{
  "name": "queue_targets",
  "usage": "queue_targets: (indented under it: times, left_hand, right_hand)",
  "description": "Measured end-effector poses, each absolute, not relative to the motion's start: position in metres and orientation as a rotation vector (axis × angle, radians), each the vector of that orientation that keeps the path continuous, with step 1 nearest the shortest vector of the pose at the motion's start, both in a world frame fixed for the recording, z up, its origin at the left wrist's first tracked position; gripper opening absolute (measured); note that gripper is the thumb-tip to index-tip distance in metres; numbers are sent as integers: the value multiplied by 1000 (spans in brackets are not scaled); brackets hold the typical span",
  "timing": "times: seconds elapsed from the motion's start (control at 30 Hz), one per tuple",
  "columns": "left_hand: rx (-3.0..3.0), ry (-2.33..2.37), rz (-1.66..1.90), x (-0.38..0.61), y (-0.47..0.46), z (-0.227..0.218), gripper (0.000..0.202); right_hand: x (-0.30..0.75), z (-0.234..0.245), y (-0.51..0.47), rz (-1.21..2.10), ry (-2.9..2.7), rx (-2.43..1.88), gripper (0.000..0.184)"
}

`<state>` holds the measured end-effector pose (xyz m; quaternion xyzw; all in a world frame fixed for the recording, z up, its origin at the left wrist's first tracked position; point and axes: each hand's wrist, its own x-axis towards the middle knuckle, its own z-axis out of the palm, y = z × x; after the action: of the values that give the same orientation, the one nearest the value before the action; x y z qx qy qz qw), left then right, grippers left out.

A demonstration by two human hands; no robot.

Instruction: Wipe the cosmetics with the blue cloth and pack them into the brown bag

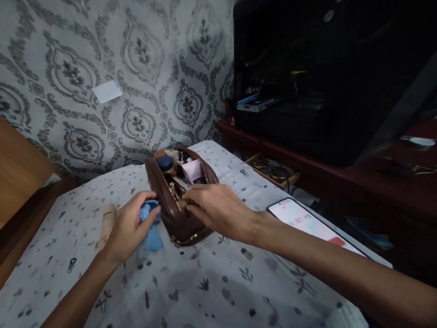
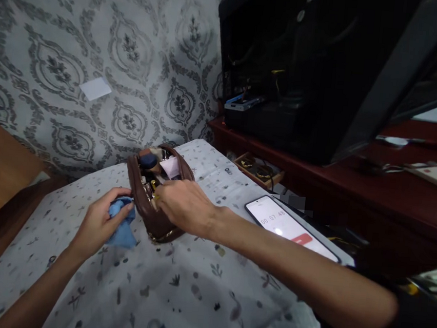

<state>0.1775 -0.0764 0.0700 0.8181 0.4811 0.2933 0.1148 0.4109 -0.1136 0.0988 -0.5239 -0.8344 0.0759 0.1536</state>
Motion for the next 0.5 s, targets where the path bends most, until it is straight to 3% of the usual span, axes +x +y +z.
queue_targets:
  times: [0.5]
  left_hand:
    - [2459,1356,838,174,-85,65,33]
  right_hand:
    - [384,115,-65,196,-2415,-1592,21]
